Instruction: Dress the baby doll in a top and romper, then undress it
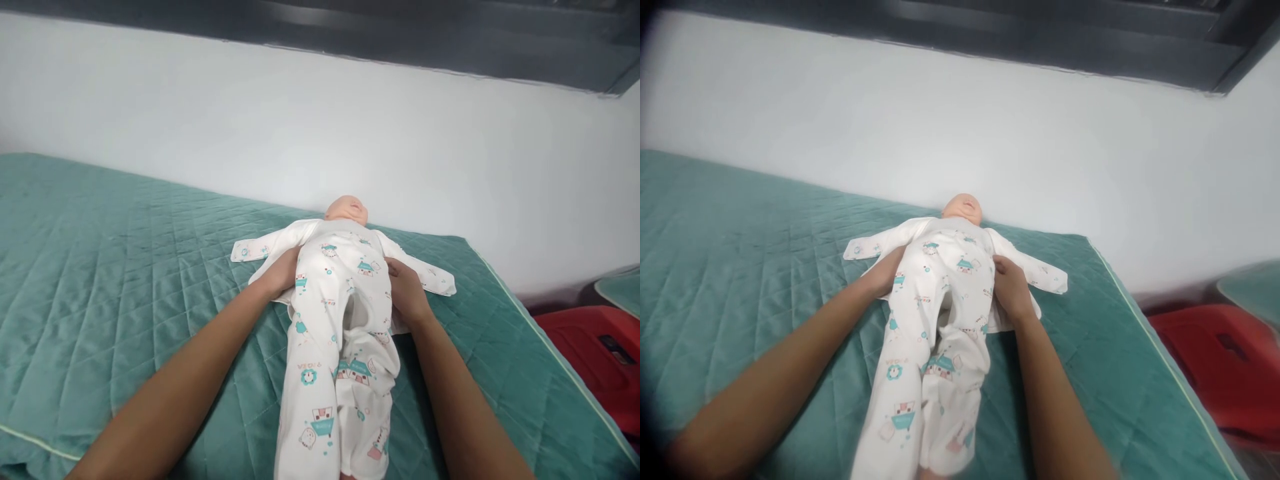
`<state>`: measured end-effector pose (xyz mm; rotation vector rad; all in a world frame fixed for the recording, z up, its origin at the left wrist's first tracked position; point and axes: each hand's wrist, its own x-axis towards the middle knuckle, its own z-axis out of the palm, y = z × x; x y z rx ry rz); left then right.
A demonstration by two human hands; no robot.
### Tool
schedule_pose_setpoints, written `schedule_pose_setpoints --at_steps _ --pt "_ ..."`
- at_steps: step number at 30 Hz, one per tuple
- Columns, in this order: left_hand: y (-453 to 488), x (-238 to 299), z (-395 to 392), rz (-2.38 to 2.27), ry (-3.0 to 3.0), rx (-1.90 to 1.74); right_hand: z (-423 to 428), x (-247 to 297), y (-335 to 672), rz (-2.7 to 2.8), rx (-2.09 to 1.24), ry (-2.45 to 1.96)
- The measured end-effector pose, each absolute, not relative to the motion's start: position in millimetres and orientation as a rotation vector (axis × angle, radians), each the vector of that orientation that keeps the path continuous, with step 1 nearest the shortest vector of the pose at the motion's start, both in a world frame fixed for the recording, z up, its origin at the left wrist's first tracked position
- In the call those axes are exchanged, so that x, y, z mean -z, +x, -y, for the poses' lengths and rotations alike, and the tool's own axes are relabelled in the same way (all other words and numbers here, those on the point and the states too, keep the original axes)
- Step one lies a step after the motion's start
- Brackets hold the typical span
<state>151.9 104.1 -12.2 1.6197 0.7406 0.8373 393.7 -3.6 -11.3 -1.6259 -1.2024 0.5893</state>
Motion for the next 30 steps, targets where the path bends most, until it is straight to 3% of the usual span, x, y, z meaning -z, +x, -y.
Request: schedule_pose_setpoints --at_steps 5,10,17,24,30 --pt "152.2 12.2 -106.1 -0.681 1.475 -0.738 0.7 19.6 399.4 1.079 -0.653 -1.553" --pt "146.2 4.2 -110.4 -0.866 1.733 -0.765 0.3 17.1 404.7 1.029 -0.528 -1.619" --pt "148.0 -8.1 -109.1 -1.116 1.933 -1.187 2.3 -2.1 389.7 1.083 -0.165 -1.505" --pt "158.3 -15.8 -109.7 -0.663 2.200 -1.086 -10.7 -9.2 373.4 1.325 -0.410 -1.263" --pt "155.1 -15.1 -125.6 -0.534 2.135 -0.909 -22.8 -3.5 384.0 1.367 -0.587 -1.209"
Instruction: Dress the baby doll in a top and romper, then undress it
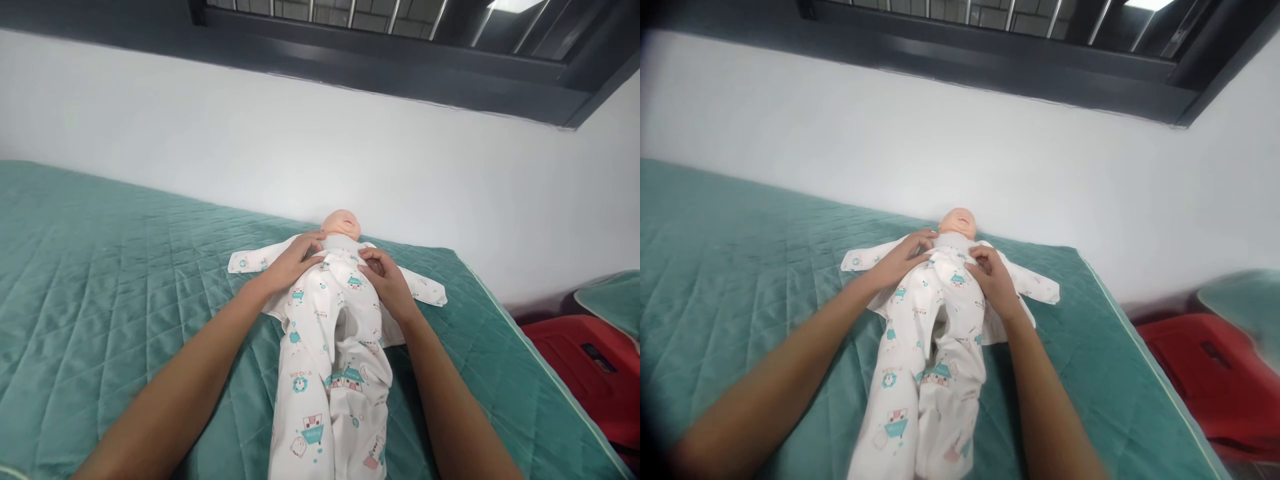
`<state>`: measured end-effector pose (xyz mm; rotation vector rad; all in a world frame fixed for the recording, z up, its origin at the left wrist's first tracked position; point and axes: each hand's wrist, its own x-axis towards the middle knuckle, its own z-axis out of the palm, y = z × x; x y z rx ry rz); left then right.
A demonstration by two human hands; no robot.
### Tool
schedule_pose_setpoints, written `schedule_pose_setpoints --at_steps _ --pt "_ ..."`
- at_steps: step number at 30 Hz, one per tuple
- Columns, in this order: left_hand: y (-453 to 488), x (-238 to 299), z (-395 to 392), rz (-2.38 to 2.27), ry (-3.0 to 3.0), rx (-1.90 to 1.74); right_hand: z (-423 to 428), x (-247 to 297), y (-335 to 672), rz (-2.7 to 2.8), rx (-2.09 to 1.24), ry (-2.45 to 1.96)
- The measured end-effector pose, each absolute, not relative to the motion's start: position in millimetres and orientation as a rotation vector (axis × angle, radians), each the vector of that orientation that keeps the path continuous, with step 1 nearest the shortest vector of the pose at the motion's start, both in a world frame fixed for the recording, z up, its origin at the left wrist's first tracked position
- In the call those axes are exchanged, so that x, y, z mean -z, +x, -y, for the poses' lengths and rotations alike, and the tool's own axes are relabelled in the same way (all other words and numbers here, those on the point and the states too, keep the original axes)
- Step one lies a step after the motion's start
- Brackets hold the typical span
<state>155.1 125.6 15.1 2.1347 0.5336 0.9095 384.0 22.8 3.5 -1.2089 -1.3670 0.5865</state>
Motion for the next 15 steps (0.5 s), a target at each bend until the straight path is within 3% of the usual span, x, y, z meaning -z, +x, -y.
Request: schedule_pose_setpoints --at_steps 15 --pt "166.7 -16.1 -163.9 -0.689 1.981 -0.755 -44.1 -17.6 387.3 1.634 -0.429 -1.490"
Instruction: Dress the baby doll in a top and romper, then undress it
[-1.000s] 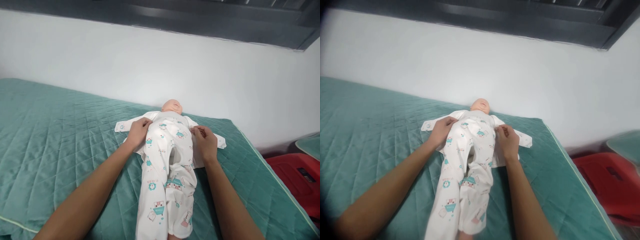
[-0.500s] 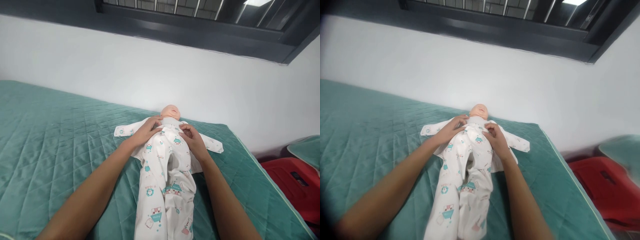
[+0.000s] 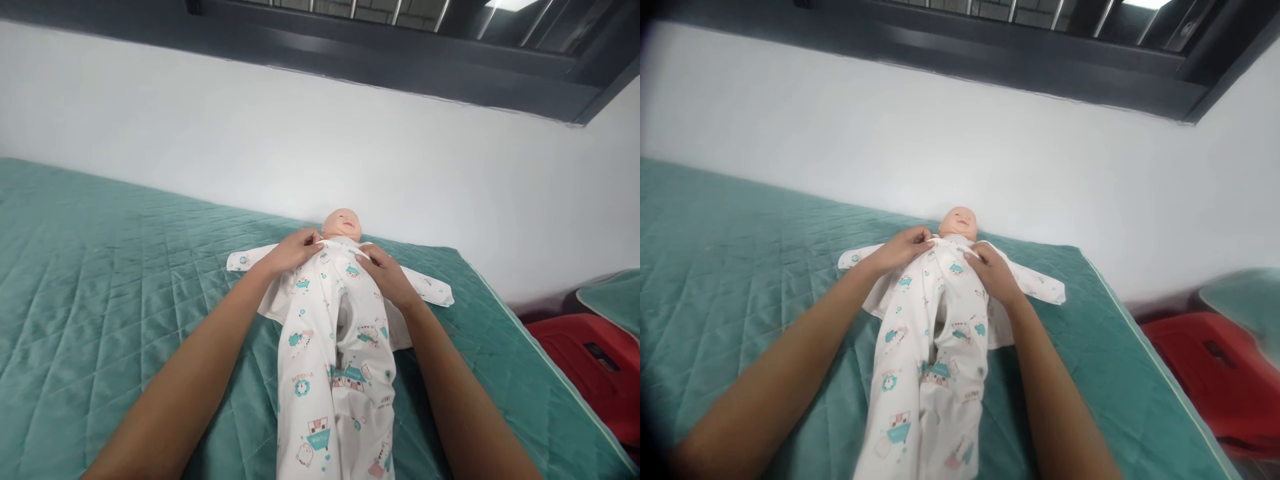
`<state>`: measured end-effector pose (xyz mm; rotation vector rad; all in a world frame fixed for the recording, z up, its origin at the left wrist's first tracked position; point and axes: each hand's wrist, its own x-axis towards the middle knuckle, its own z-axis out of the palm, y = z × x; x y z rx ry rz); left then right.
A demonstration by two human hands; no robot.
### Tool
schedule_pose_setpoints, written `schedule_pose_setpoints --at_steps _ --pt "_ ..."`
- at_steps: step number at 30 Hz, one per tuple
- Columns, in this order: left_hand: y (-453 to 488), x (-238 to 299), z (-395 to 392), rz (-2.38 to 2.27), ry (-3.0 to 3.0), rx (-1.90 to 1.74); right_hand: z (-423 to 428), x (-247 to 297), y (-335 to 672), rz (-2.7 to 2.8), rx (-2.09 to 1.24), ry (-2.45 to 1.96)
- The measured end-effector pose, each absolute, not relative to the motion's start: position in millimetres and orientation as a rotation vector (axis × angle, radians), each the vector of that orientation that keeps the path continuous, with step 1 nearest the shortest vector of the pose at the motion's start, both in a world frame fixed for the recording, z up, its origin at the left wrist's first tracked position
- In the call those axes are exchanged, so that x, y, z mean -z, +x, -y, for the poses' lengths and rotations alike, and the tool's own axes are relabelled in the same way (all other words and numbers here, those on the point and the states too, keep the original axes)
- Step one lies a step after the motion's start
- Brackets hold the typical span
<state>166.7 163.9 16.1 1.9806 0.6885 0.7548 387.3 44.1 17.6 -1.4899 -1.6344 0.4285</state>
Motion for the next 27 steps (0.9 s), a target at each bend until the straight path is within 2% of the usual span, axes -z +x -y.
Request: schedule_pose_setpoints --at_steps 4,10,15,21,27 --pt "178.4 -13.6 -172.6 -0.839 1.998 -0.853 -63.0 -15.0 389.4 1.484 -0.341 -1.714" --pt "192.7 -11.4 -178.1 -1.035 2.025 -0.941 -80.5 -12.0 390.4 1.344 -0.255 -1.805" --pt "196.6 0.1 -179.0 -0.943 2.032 -1.008 -77.0 -5.4 389.0 1.209 -0.192 -1.648" --pt "191.3 14.8 -181.2 -0.769 2.320 -1.032 -60.3 -0.7 389.7 1.358 -0.168 -1.491" --pt "162.3 26.1 -157.7 -0.871 2.450 -1.055 -39.6 10.2 389.4 1.273 -0.266 -1.359"
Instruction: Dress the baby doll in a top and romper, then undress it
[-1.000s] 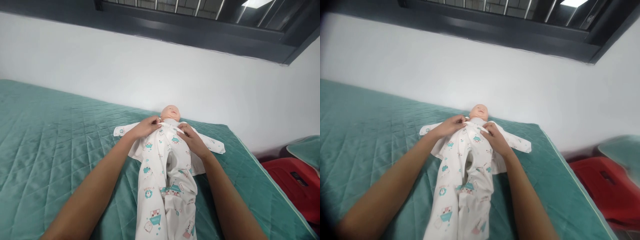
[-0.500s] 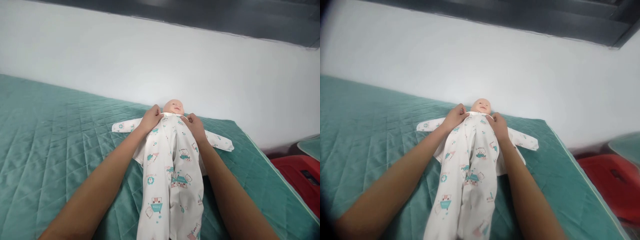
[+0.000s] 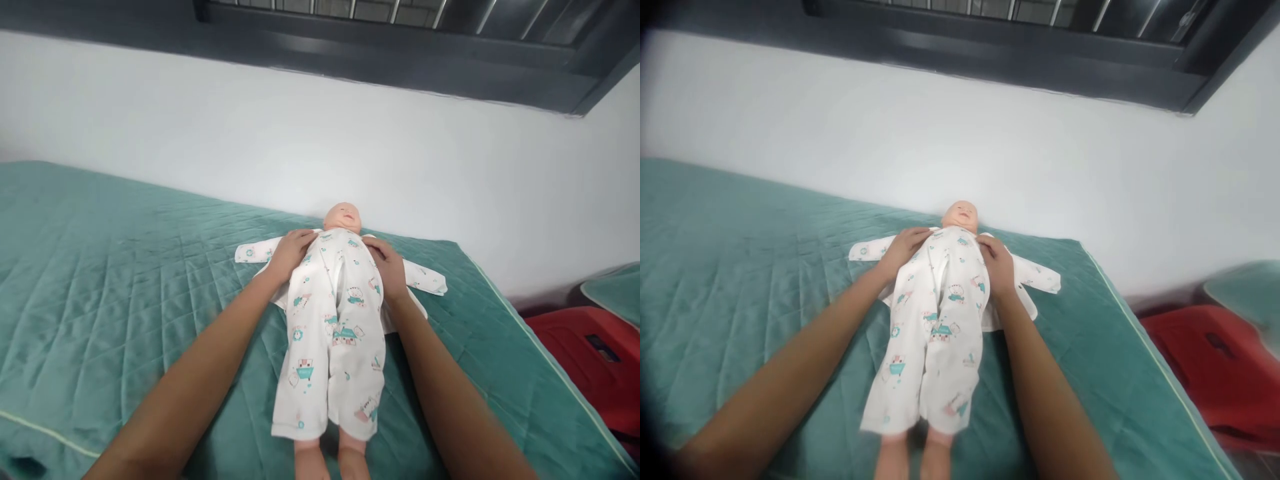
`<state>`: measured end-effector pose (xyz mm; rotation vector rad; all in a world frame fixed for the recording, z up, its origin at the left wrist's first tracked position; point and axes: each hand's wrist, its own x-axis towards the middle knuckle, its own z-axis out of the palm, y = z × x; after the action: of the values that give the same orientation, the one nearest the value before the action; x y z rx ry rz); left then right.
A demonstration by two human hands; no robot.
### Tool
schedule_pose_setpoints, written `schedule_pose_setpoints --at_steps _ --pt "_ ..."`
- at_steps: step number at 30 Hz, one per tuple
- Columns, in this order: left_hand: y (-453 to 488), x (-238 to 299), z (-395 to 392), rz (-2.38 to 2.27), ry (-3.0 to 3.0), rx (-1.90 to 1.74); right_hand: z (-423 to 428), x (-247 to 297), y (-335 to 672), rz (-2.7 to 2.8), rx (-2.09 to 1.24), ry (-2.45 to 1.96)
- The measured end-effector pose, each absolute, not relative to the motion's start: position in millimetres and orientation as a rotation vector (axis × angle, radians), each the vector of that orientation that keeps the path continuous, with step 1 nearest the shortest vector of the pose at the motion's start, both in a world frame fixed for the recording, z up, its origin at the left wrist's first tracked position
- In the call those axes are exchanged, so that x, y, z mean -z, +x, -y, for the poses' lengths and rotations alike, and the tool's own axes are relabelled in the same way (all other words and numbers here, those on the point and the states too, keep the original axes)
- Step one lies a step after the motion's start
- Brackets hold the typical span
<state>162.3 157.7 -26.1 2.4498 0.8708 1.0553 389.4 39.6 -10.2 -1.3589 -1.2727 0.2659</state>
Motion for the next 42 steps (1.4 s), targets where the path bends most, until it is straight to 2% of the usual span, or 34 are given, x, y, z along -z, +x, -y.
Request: schedule_pose_setpoints --at_steps 6,10,15,18,25,35,42 --pt "121.8 34.4 -84.2 -1.042 2.271 -1.254 14.0 15.2 362.1 1.074 -0.208 -1.343" --pt "89.3 33.8 -0.6 -1.118 2.115 -1.329 79.4 14.0 325.2 1.198 -0.207 -1.273" --pt "58.5 38.4 109.4 -0.992 2.112 -1.186 158.7 16.5 280.3 1.527 -0.234 -1.275" --pt "54.1 44.3 144.4 -0.977 2.172 -1.089 184.9 14.1 264.0 1.657 -0.304 -1.349" --pt "64.3 40.9 141.0 -1.054 2.360 -1.071 200.0 -12.0 243.7 1.704 -0.503 -1.505" --pt "71.4 -9.7 153.6 -0.912 2.212 -1.183 191.3 -25.2 219.9 1.666 -0.226 -1.670" --pt "58.1 6.1 160.1 -0.955 2.174 -1.189 197.2 -24.3 233.9 1.791 -0.298 -1.625"
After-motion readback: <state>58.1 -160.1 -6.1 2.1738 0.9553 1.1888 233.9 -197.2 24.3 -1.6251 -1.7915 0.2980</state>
